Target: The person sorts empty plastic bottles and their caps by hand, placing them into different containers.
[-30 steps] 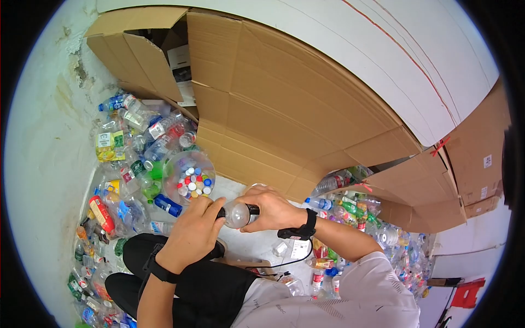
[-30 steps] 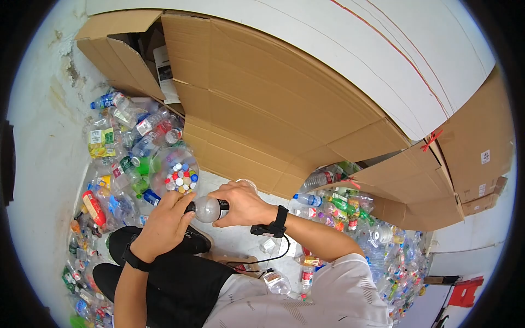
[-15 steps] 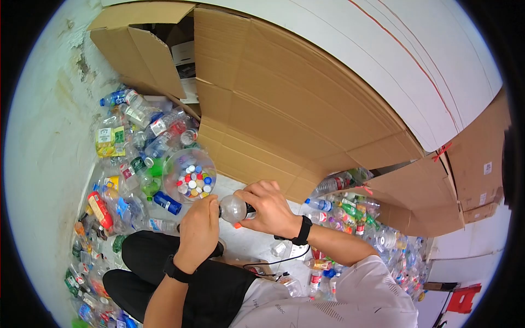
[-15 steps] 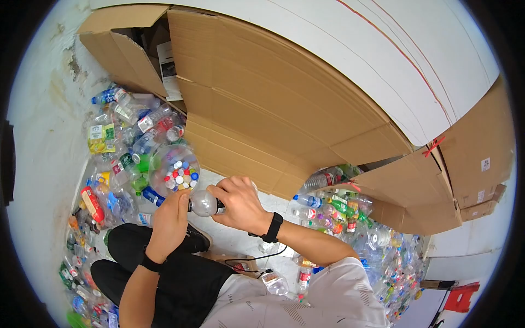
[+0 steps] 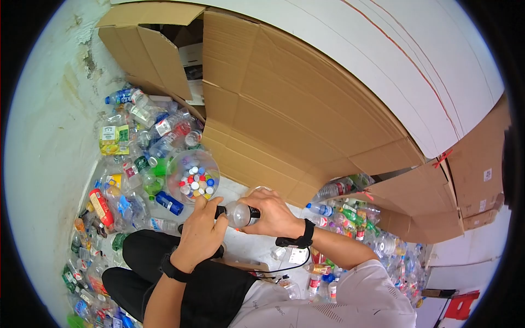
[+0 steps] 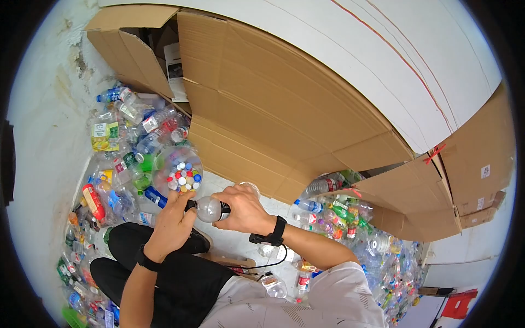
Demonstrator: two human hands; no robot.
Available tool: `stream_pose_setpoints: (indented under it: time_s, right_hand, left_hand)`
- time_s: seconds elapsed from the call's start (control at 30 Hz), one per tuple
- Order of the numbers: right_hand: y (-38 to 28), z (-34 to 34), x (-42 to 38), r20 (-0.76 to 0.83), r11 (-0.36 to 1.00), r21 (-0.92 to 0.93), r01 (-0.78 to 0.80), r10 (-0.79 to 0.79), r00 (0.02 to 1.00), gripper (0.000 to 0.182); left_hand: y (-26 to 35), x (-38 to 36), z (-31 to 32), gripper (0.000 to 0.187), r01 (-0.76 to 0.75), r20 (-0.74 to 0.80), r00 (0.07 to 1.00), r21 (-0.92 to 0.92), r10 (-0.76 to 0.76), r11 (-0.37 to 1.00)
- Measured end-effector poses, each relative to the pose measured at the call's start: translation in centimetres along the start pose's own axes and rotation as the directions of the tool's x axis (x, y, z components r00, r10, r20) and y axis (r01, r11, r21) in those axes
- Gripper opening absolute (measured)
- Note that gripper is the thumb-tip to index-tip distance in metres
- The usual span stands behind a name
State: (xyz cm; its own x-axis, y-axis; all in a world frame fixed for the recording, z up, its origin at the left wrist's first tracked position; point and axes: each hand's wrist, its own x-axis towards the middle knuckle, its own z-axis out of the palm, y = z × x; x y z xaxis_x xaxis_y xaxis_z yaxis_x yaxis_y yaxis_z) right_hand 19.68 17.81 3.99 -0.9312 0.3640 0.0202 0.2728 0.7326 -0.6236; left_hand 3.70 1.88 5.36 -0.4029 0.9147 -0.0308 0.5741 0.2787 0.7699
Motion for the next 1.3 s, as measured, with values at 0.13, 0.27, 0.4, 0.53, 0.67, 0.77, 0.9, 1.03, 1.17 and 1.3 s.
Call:
stream_pose_setpoints:
  time_s: [0.13, 0.27, 0.4, 0.53, 0.67, 0.77, 0.9, 1.03, 1.17, 1.3]
  right_hand:
    - [0.1, 0.1, 0.0, 0.003, 1.000, -0.014, -0.011, 0.011, 1.000, 0.051]
    - [0.3, 0.3, -0.1, 0.013, 1.000, -0.010, -0.012, 0.012, 1.000, 0.052]
    - [0.6, 0.5, -0.2, -0.007, 1.000, 0.000, -0.005, 0.005, 1.000, 0.053]
    - [0.5, 0.6, -0.2, -0.006, 1.000, 0.010, -0.003, 0.003, 1.000, 0.053]
    - [0.4, 0.5, -0.3, 0.009, 1.000, -0.021, -0.013, 0.014, 1.000, 0.055]
    - [0.2, 0.6, -0.3, -0.029, 0.998, -0.064, 0.004, -0.006, 1.000, 0.054]
    - [0.3, 0.8, -0.5, -0.038, 0.998, -0.067, 0.006, -0.009, 0.999, 0.054]
    - [0.6, 1.1, -0.6, -0.025, 0.999, -0.046, -0.012, 0.011, 1.000, 0.056]
    - [0.6, 1.0, -0.4, -0.009, 0.999, -0.030, -0.015, 0.015, 1.000, 0.057]
    - [0.5, 1.0, -0.3, -0.009, 1.000, -0.012, -0.023, 0.023, 1.000, 0.056]
  left_hand:
    - [0.0, 0.3, 0.3, 0.039, 0.035, -0.023, 0.999, -0.060, -0.036, 0.998]
    - [0.7, 0.4, -0.3, 0.037, 0.100, 0.051, 0.994, -0.008, -0.100, 0.995]
    - [-0.1, 0.0, -0.1, 0.037, 0.021, 0.014, 1.000, 0.037, -0.021, 0.999]
    - [-0.3, 0.3, 0.3, 0.036, -0.011, -0.012, 1.000, -0.011, 0.011, 1.000]
    - [-0.1, 0.6, 0.8, 0.032, 0.067, -0.053, 0.996, -0.017, -0.068, 0.998]
    - [0.0, 0.9, 1.0, 0.032, 0.197, -0.016, 0.980, -0.049, -0.198, 0.979]
    - [0.2, 0.9, 0.3, 0.033, 0.236, 0.076, 0.969, -0.024, -0.234, 0.971]
    - [0.1, 0.5, 0.2, 0.033, 0.075, -0.010, 0.997, 0.028, -0.075, 0.997]
    - [-0.3, 0.5, 0.0, 0.037, 0.021, 0.014, 1.000, -0.030, -0.021, 0.999]
    - [-0.2, 0.7, 0.6, 0.035, 0.084, -0.025, 0.996, -0.021, -0.085, 0.996]
